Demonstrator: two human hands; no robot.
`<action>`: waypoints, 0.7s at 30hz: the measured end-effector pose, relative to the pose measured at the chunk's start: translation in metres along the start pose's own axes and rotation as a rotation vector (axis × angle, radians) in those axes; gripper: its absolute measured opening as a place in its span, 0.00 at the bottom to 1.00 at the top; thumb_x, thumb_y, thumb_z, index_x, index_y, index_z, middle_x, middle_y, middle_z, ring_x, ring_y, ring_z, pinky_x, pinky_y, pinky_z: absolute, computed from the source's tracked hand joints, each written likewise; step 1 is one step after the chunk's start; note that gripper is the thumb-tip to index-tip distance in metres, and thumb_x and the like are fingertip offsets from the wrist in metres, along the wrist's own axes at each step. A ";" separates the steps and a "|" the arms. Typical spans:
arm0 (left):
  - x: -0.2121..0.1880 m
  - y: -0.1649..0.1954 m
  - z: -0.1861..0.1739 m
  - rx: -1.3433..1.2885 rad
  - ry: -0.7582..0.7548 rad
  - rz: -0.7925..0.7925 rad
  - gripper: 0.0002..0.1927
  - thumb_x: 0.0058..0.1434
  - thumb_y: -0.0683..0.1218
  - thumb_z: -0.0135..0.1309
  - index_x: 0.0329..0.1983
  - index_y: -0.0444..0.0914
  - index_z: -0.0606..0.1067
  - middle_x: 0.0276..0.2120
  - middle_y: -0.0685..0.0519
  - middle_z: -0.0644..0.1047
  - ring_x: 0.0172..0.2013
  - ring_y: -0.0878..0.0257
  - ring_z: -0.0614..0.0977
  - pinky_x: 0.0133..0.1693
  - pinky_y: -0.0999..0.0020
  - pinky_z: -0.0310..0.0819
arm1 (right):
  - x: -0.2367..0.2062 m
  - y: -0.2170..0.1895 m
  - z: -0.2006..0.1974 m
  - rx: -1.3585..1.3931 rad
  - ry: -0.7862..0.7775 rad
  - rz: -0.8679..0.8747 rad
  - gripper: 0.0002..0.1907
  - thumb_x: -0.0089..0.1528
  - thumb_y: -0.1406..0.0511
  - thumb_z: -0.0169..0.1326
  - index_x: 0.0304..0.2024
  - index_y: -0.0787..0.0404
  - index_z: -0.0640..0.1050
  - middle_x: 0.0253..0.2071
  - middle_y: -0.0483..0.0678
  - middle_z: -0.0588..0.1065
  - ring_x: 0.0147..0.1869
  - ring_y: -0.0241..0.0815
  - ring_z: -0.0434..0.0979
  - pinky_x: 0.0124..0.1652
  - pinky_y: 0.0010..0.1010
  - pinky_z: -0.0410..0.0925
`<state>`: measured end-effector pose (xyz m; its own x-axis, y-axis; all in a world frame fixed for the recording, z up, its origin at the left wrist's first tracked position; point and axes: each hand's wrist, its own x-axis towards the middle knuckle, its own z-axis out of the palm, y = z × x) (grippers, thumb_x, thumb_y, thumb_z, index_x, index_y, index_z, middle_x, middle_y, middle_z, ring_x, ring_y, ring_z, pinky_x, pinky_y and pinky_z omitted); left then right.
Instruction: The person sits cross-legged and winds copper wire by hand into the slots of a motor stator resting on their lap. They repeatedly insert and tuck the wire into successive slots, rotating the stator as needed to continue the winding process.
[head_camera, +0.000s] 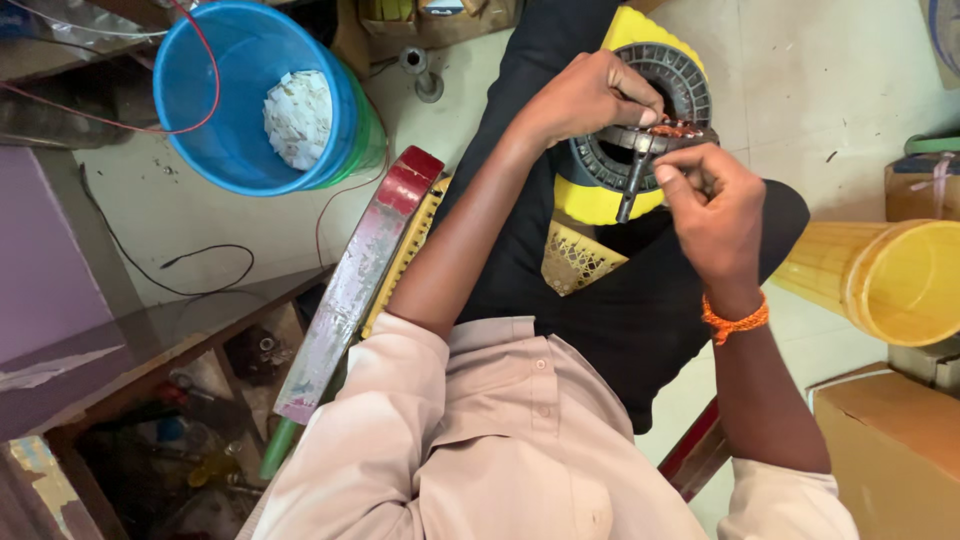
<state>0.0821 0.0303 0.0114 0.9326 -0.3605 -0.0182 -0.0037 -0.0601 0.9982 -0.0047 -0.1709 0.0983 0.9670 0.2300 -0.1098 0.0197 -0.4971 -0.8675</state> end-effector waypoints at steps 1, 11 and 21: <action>0.000 0.000 0.000 0.006 -0.001 0.003 0.10 0.54 0.42 0.67 0.40 0.40 0.86 0.33 0.53 0.87 0.35 0.69 0.88 0.40 0.73 0.82 | -0.003 0.003 0.002 -0.063 -0.004 0.001 0.02 0.69 0.72 0.59 0.44 0.65 0.80 0.26 0.41 0.66 0.30 0.27 0.60 0.30 0.24 0.56; -0.051 0.009 0.022 0.315 0.254 0.522 0.29 0.51 0.47 0.71 0.56 0.38 0.76 0.46 0.52 0.79 0.45 0.55 0.76 0.52 0.60 0.71 | -0.020 0.035 0.003 -0.752 0.027 -0.574 0.02 0.61 0.70 0.62 0.36 0.61 0.80 0.31 0.48 0.76 0.33 0.50 0.77 0.38 0.45 0.67; -0.050 -0.021 0.048 0.376 0.394 0.535 0.26 0.57 0.45 0.71 0.56 0.39 0.74 0.48 0.53 0.78 0.48 0.55 0.77 0.53 0.62 0.70 | -0.030 0.019 -0.039 -0.371 0.144 -0.264 0.04 0.66 0.73 0.64 0.41 0.64 0.81 0.32 0.49 0.72 0.30 0.41 0.69 0.32 0.31 0.62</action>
<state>0.0184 0.0050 -0.0115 0.8289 -0.0750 0.5544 -0.5479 -0.3093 0.7773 -0.0238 -0.2197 0.1037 0.9415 0.2836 0.1823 0.3338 -0.7082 -0.6221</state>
